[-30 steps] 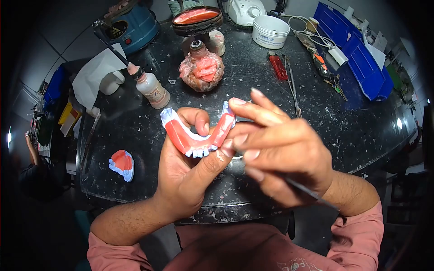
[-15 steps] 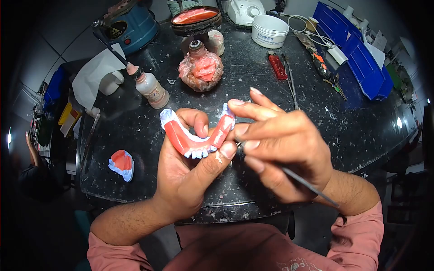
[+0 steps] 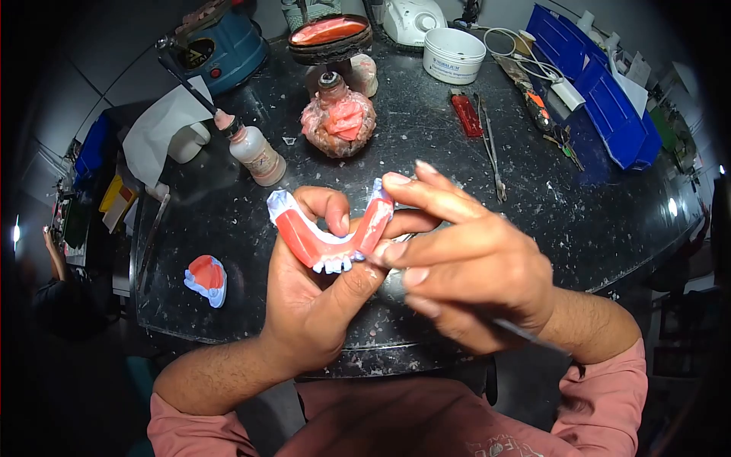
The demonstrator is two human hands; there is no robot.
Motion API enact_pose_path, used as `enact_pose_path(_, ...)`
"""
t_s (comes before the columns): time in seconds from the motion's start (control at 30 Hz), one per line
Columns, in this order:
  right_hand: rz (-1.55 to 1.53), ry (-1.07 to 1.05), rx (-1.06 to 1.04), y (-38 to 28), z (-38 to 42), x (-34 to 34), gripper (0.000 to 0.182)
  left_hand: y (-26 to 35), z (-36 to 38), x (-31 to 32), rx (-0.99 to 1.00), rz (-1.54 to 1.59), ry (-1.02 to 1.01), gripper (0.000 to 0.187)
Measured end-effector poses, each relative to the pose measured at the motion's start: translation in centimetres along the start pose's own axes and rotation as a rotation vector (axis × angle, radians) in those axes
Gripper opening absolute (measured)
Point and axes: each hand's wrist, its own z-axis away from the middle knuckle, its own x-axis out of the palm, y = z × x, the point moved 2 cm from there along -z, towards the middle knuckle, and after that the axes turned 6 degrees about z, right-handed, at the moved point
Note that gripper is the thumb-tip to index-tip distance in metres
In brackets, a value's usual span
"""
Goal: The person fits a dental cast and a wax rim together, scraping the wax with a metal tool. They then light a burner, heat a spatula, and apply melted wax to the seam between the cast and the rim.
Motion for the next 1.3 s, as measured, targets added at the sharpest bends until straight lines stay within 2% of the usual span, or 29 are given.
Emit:
enact_pose_path(0.07,-0.067,0.154,0.025,0.6,0.2,0.1,0.021,-0.1,0.3,-0.5,-0.012,-0.088,0.0,0.032)
enact_pose_path(0.13,-0.045,0.144,0.044,0.8,0.3,0.1,0.02,-0.1,0.2,-0.7,-0.009,-0.077,-0.009,0.033)
enact_pose_path(0.2,0.076,-0.034,-0.025,0.2,0.0,0.0,0.02,-0.1,0.1,-0.6,-0.009,-0.065,-0.026,0.033)
enact_pose_path(0.4,-0.125,0.097,-0.019,1.1,0.4,-0.1,0.018,0.0,0.3,-0.7,0.043,-0.192,0.013,0.035)
enact_pose_path(0.5,-0.149,0.156,-0.022,1.4,0.3,0.1,0.015,0.3,0.0,0.2,-0.012,-0.095,0.014,0.034)
enact_pose_path(0.53,-0.208,0.197,0.05,1.4,0.4,0.3,0.015,0.2,0.0,0.0,-0.012,-0.095,0.013,0.034)
enact_pose_path(0.63,-0.209,0.194,0.014,1.6,0.5,0.2,0.016,0.0,0.2,-0.5,-0.009,-0.158,-0.021,0.034)
enact_pose_path(0.73,-0.213,0.124,-0.104,1.2,0.3,0.4,0.015,0.1,0.2,-0.3,-0.038,-0.066,0.015,0.034)
enact_pose_path(0.83,-0.164,0.156,-0.019,1.3,0.2,0.0,0.02,0.3,0.1,0.0,-0.066,-0.069,0.068,0.034)
enact_pose_path(0.93,-0.218,0.179,-0.017,1.3,0.4,0.1,0.021,0.1,0.2,-0.6,-0.089,-0.066,0.007,0.034)
enact_pose_path(1.0,-0.205,0.051,-0.067,0.7,0.1,-0.4,0.019,0.1,0.2,-0.8,-0.054,-0.098,-0.006,0.033)
enact_pose_path(1.07,-0.192,0.08,-0.08,0.9,0.2,0.2,0.018,0.4,0.0,0.1,-0.067,-0.09,0.033,0.034)
enact_pose_path(1.1,-0.196,0.139,-0.016,1.0,0.2,0.1,0.017,0.5,0.0,0.3,-0.084,-0.081,0.07,0.034)
enact_pose_path(1.2,-0.19,0.211,0.06,1.1,0.3,-0.1,0.017,0.4,0.1,0.1,-0.053,-0.095,0.02,0.034)
enact_pose_path(1.27,-0.171,0.065,-0.1,0.6,-0.1,-0.5,0.018,0.1,0.3,-0.8,-0.027,-0.102,-0.012,0.035)
enact_pose_path(1.3,-0.172,0.08,-0.1,0.7,0.0,-0.1,0.018,0.1,0.4,-1.1,0.002,-0.109,-0.038,0.035)
